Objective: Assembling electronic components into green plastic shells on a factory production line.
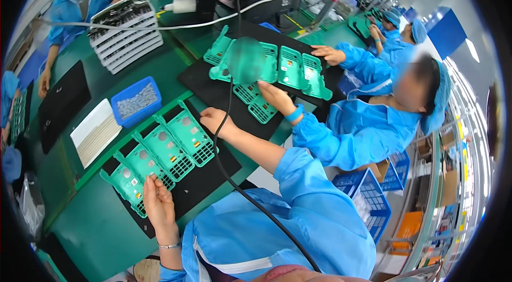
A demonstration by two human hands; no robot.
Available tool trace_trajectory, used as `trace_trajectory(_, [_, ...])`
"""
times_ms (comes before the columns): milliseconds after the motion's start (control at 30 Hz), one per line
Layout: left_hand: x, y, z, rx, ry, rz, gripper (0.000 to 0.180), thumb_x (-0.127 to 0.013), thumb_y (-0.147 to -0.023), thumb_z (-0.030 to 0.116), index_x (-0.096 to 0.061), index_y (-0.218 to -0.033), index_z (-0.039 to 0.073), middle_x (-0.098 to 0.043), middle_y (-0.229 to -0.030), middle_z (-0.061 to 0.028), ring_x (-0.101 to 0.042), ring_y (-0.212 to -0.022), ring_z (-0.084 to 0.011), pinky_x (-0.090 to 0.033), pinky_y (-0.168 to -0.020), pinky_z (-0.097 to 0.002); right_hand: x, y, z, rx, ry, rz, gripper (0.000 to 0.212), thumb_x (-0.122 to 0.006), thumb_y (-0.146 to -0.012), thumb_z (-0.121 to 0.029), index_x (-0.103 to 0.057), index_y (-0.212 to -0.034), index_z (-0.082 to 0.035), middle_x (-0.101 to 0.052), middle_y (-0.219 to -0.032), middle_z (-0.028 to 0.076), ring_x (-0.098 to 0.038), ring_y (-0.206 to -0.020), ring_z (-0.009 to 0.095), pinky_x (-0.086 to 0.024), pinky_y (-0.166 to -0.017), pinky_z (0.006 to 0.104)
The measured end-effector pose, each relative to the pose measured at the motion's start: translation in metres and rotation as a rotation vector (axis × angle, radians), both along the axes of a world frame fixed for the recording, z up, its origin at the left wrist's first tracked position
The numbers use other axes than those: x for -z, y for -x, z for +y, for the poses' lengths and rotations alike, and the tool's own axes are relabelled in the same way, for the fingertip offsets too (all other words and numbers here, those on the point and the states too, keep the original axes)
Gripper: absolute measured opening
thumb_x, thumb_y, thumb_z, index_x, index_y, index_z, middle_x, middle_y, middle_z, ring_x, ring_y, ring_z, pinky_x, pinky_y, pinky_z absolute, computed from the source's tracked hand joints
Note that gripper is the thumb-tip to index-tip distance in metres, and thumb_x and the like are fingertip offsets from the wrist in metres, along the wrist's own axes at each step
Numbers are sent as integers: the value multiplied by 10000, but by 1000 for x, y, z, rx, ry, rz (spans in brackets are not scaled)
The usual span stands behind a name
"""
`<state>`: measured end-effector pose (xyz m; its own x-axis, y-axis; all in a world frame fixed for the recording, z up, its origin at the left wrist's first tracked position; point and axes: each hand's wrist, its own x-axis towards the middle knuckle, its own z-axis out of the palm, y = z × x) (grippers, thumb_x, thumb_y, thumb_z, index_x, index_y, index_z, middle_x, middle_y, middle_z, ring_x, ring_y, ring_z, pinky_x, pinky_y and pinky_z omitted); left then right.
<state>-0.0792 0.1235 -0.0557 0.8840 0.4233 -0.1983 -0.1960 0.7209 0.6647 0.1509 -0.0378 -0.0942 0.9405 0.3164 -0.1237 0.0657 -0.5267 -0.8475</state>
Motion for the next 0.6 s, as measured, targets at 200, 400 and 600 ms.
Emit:
trace_trajectory(200, [-1, 0, -4, -78, -5, 6, 405, -473, -904, 165, -403, -1252, -32, -547, -1069, -121, -548, -924, -153, -447, -837, -268, 7, 9, -4, -6, -50, -216, 345, -495, -740, -172, -596, -1032, -18, -625, -839, 190, -620, -807, 310, -490, -712, 343])
trace_trajectory(400, [5, 6, -2, -60, 44, 23, 192, -524, -888, 158, -526, -1025, 24, -610, -936, -83, -595, -837, -133, -486, -749, -252, -14, 46, -18, -113, -186, -652, 212, -540, -768, 14, -590, -972, -12, -609, -890, 131, -613, -774, 231, -492, -681, 296])
trace_trajectory(600, [9, -5, -15, -120, 86, 32, 187, -522, -882, 99, -518, -1043, 4, -570, -935, -71, -552, -850, -129, -458, -788, -248, -20, 80, -6, -418, -248, -656, 194, -551, -737, 23, -586, -918, -39, -607, -864, 140, -592, -826, 295, -481, -719, 351])
